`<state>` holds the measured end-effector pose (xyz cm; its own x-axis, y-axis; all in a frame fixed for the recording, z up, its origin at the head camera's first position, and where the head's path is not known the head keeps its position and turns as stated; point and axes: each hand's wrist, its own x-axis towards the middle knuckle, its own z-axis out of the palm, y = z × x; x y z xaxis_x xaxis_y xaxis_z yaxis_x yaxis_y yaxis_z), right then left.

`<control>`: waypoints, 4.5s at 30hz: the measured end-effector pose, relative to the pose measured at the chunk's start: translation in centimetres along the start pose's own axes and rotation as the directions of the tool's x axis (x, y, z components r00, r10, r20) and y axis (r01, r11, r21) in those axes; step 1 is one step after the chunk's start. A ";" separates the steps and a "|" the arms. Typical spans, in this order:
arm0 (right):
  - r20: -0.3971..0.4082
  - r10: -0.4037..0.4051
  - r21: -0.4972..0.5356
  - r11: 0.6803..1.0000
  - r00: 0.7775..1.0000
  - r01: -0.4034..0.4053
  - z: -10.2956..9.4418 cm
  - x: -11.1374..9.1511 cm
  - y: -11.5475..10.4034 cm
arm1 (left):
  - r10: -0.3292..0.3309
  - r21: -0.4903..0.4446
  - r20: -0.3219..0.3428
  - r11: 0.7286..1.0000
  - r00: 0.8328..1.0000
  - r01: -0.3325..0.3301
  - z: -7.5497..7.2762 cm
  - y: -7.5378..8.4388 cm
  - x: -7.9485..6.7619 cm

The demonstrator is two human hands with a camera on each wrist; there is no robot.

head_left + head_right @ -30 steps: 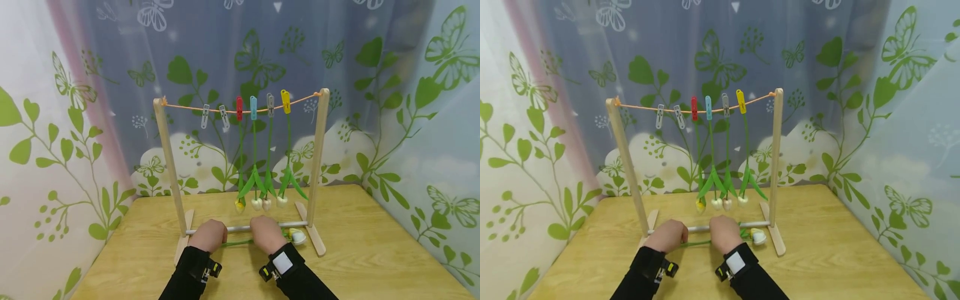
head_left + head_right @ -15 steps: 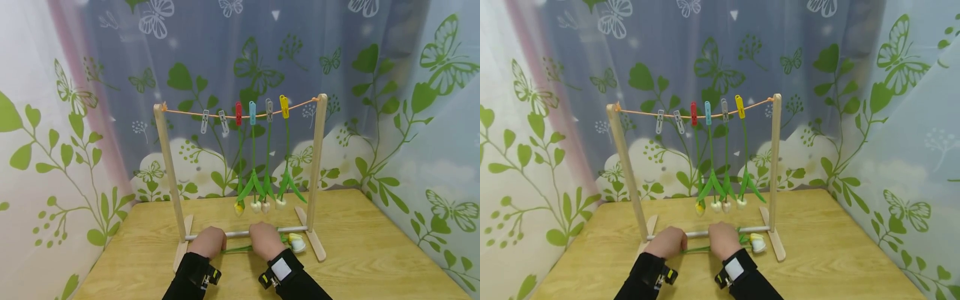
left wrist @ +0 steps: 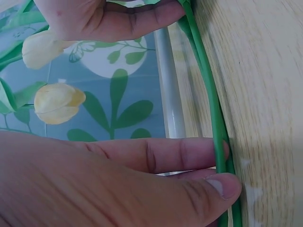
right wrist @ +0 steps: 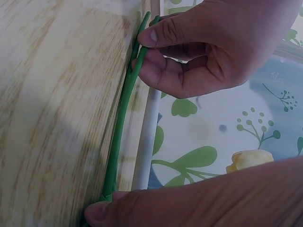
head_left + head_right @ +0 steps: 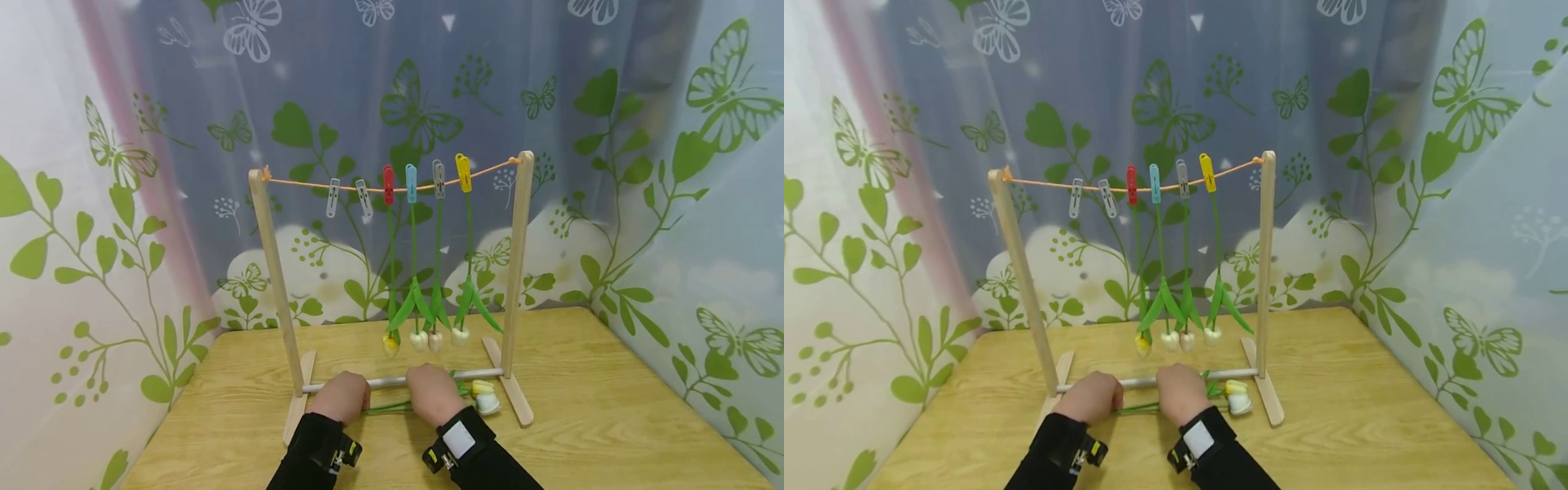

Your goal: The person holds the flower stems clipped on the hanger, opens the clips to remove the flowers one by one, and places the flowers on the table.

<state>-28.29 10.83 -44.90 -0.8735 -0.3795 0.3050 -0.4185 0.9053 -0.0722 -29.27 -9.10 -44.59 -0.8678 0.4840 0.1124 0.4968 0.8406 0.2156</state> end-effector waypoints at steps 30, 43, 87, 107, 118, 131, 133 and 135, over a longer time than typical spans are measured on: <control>0.015 -0.008 -0.012 1.000 1.000 0.009 0.0 0.2 -0.2 | -0.011 -0.011 -0.030 1.000 0.999 0.011 0.1 -0.1 -0.3; 0.008 -0.010 0.008 1.000 1.000 0.010 -0.5 0.2 -0.6 | 0.048 -0.012 -0.008 0.999 0.999 -0.048 -0.9 0.4 0.1; 0.137 0.074 0.131 0.987 0.988 -0.093 -1.8 0.7 -1.0 | 0.021 -0.216 -0.156 0.975 0.987 -0.055 -7.3 0.7 0.4; 0.121 0.084 0.085 0.992 0.989 -0.095 -2.5 0.9 -1.1 | -0.109 -0.703 -0.113 0.711 0.988 -0.002 -12.1 0.5 4.0; 0.105 0.059 0.109 0.992 0.993 -0.071 -2.0 0.5 -1.2 | -0.125 -0.804 -0.116 0.594 0.985 -0.020 -14.2 0.5 6.3; 0.152 0.047 0.144 0.987 0.987 -0.070 -2.0 0.4 -1.2 | -0.055 -0.874 -0.196 0.462 0.979 -0.149 -17.5 2.4 8.1; 0.157 0.046 0.137 0.988 0.987 -0.068 -2.0 0.4 -1.2 | -0.061 -0.892 -0.207 0.422 0.976 -0.163 -18.2 3.1 8.1; 0.159 0.047 0.131 0.989 0.986 -0.069 -2.0 0.4 -1.2 | -0.065 -0.902 -0.225 0.391 0.972 -0.182 -18.9 3.9 8.0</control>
<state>-27.69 9.99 -42.75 -0.9208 -0.3616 0.1462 -0.3865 0.8965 -0.2166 -34.50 -6.58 -24.48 -0.8784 0.3611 0.3131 0.3433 0.0210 0.9390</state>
